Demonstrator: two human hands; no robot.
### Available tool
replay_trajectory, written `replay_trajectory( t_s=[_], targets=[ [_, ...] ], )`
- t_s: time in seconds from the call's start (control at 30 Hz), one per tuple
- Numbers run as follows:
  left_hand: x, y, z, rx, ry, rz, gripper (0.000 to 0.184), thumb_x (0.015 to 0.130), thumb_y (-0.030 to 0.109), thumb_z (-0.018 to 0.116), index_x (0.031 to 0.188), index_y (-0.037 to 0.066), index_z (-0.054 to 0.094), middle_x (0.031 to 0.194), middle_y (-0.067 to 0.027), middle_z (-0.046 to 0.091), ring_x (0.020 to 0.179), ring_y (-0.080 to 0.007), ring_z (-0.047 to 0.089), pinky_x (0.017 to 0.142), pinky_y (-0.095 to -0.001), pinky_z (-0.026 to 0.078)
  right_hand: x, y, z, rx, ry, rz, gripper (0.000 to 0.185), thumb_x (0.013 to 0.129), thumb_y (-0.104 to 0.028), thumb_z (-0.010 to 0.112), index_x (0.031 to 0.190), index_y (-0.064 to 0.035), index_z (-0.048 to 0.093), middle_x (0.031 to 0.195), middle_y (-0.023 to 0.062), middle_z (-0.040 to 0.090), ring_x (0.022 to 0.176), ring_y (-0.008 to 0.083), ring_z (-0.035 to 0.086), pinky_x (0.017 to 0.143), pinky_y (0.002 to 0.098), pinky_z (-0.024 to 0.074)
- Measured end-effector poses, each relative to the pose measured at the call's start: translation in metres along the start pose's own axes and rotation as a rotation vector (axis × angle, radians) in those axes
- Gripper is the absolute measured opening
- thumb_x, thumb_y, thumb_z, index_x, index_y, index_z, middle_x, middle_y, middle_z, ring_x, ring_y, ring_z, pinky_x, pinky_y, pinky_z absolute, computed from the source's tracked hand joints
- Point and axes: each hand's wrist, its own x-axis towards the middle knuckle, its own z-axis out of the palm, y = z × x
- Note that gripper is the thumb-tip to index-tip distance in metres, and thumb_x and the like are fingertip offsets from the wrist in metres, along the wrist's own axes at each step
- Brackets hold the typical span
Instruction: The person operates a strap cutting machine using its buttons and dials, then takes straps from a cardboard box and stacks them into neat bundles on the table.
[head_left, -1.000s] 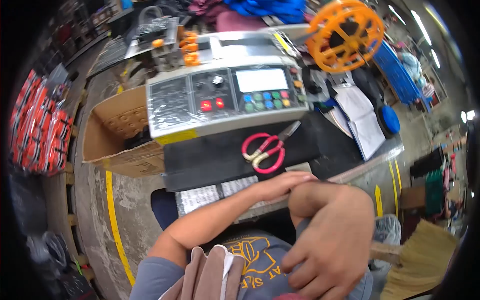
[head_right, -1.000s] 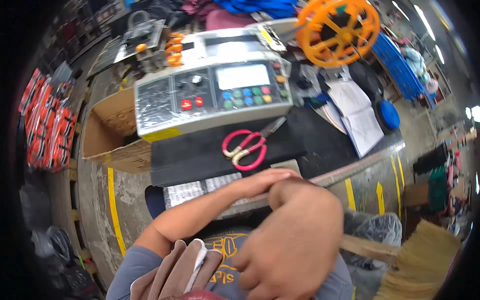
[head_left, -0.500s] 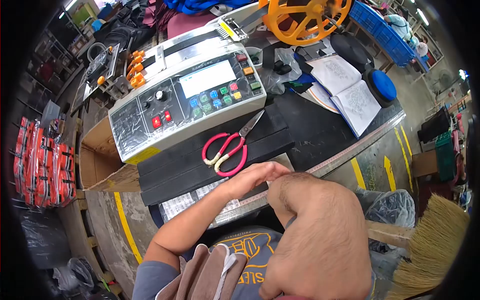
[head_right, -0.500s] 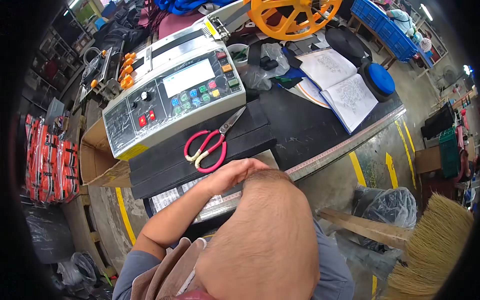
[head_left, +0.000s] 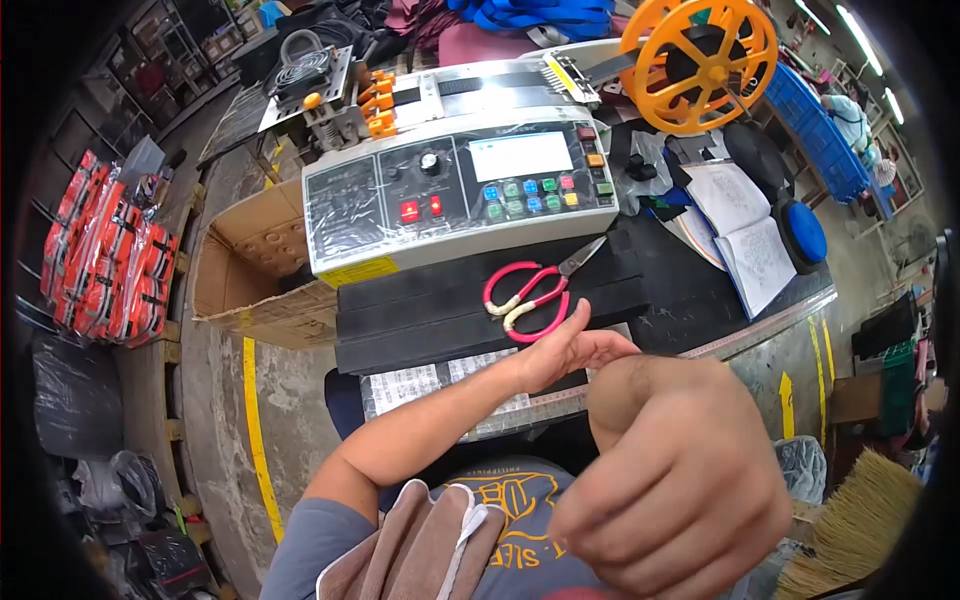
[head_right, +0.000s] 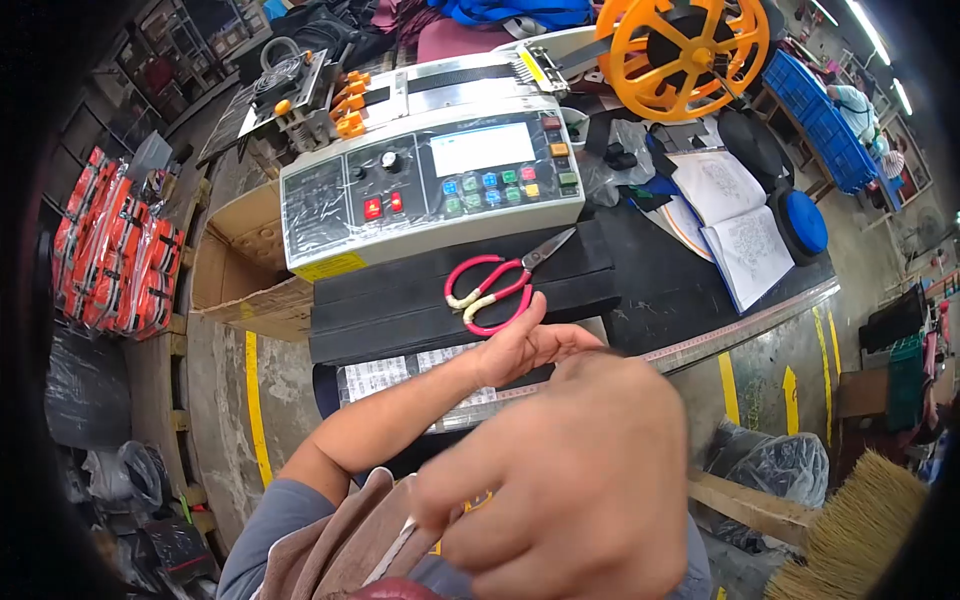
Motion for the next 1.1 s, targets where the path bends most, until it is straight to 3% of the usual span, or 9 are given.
replay_trajectory(
  t_s=[0.1, 0.2, 0.37, 0.47, 0.6, 0.7, 0.83, 0.93, 1.1],
  targets=[
    [0.000, -0.006, 0.004, -0.057, -0.062, -0.015, 0.099, 0.102, 0.082, 0.013, 0.153, 0.006, 0.053, 0.151, -0.0086, 0.057, 0.145, -0.0205, 0.046, 0.123, -0.0420, 0.029, 0.009, -0.005, -0.016, -0.220, -0.159, 0.218, 0.023, 0.088, -0.022, 0.081, 0.074, -0.0058, 0.073, 0.071, 0.0091, 0.069, 0.067, 0.0233, 0.068, 0.071, 0.0422, 0.0564],
    [-0.010, 0.005, 0.021, 0.085, -0.019, 0.084, 0.096, 0.104, 0.080, 0.018, 0.155, 0.005, 0.050, 0.155, -0.0114, 0.054, 0.147, -0.0250, 0.044, 0.125, -0.0436, 0.027, 0.027, -0.008, -0.042, -0.454, -0.380, 0.419, 0.028, 0.088, -0.032, 0.086, 0.096, -0.0054, 0.080, 0.081, 0.0067, 0.077, 0.077, 0.0213, 0.074, 0.077, 0.0377, 0.0570],
    [-0.006, -0.002, 0.008, 0.076, -0.038, 0.102, 0.090, 0.106, 0.077, 0.025, 0.152, 0.005, 0.052, 0.152, -0.0114, 0.057, 0.144, -0.0241, 0.048, 0.125, -0.0437, 0.030, 0.025, 0.012, -0.053, -0.880, -0.353, 0.523, 0.040, 0.078, -0.031, 0.091, 0.103, -0.0022, 0.080, 0.078, 0.0048, 0.075, 0.071, 0.0195, 0.073, 0.072, 0.0347, 0.0561],
    [0.000, -0.009, 0.007, 0.054, -0.030, 0.088, 0.088, 0.107, 0.076, 0.024, 0.149, 0.005, 0.055, 0.149, -0.0102, 0.059, 0.141, -0.0217, 0.050, 0.123, -0.0425, 0.031, 0.023, 0.008, -0.056, -0.818, -0.385, 0.510, 0.045, 0.076, -0.034, 0.093, 0.103, -0.0005, 0.080, 0.077, 0.0053, 0.075, 0.072, 0.0194, 0.074, 0.071, 0.0344, 0.0558],
    [0.001, 0.000, 0.018, 0.006, 0.016, 0.030, 0.088, 0.107, 0.076, 0.023, 0.145, 0.004, 0.058, 0.145, -0.0099, 0.062, 0.137, -0.0207, 0.054, 0.119, -0.0409, 0.036, 0.027, -0.005, -0.051, -0.586, -0.436, 0.522, 0.038, 0.082, -0.035, 0.091, 0.105, -0.0057, 0.081, 0.079, 0.0024, 0.074, 0.074, 0.0187, 0.074, 0.074, 0.0334, 0.0573],
    [0.003, -0.005, 0.009, 0.012, 0.051, 0.002, 0.090, 0.107, 0.075, 0.021, 0.143, 0.002, 0.060, 0.140, -0.0099, 0.065, 0.131, -0.0204, 0.059, 0.115, -0.0403, 0.040, 0.032, -0.022, -0.050, -0.452, -0.487, 0.524, 0.027, 0.090, -0.029, 0.084, 0.106, -0.0070, 0.081, 0.084, 0.0024, 0.075, 0.079, 0.0168, 0.073, 0.078, 0.0320, 0.0575],
    [0.006, -0.007, 0.000, 0.001, -0.033, 0.002, 0.084, 0.110, 0.069, 0.017, 0.143, 0.005, 0.059, 0.144, -0.0063, 0.063, 0.136, -0.0187, 0.055, 0.118, -0.0398, 0.037, 0.026, -0.027, -0.053, -0.239, -0.534, 0.434, 0.019, 0.099, -0.020, 0.070, 0.111, -0.0095, 0.081, 0.088, 0.0024, 0.076, 0.080, 0.0143, 0.073, 0.081, 0.0290, 0.0550],
    [0.006, -0.006, 0.000, -0.043, -0.042, 0.006, 0.085, 0.110, 0.069, 0.016, 0.144, 0.005, 0.059, 0.144, -0.0073, 0.063, 0.136, -0.0184, 0.055, 0.118, -0.0399, 0.037, 0.026, -0.030, -0.057, -0.100, -0.669, 0.420, 0.029, 0.102, -0.010, 0.056, 0.118, -0.0095, 0.080, 0.095, 0.0033, 0.076, 0.083, 0.0135, 0.072, 0.083, 0.0275, 0.0540],
    [0.005, -0.002, -0.003, -0.234, 0.013, 0.010, 0.105, 0.101, 0.084, 0.010, 0.140, 0.003, 0.064, 0.139, -0.0097, 0.067, 0.131, -0.0215, 0.060, 0.112, -0.0386, 0.041, 0.023, -0.032, -0.056, -0.120, -0.710, 0.455, 0.032, 0.102, -0.009, 0.054, 0.122, -0.0087, 0.079, 0.098, 0.0035, 0.075, 0.085, 0.0140, 0.071, 0.083, 0.0268, 0.0539]
  ],
)
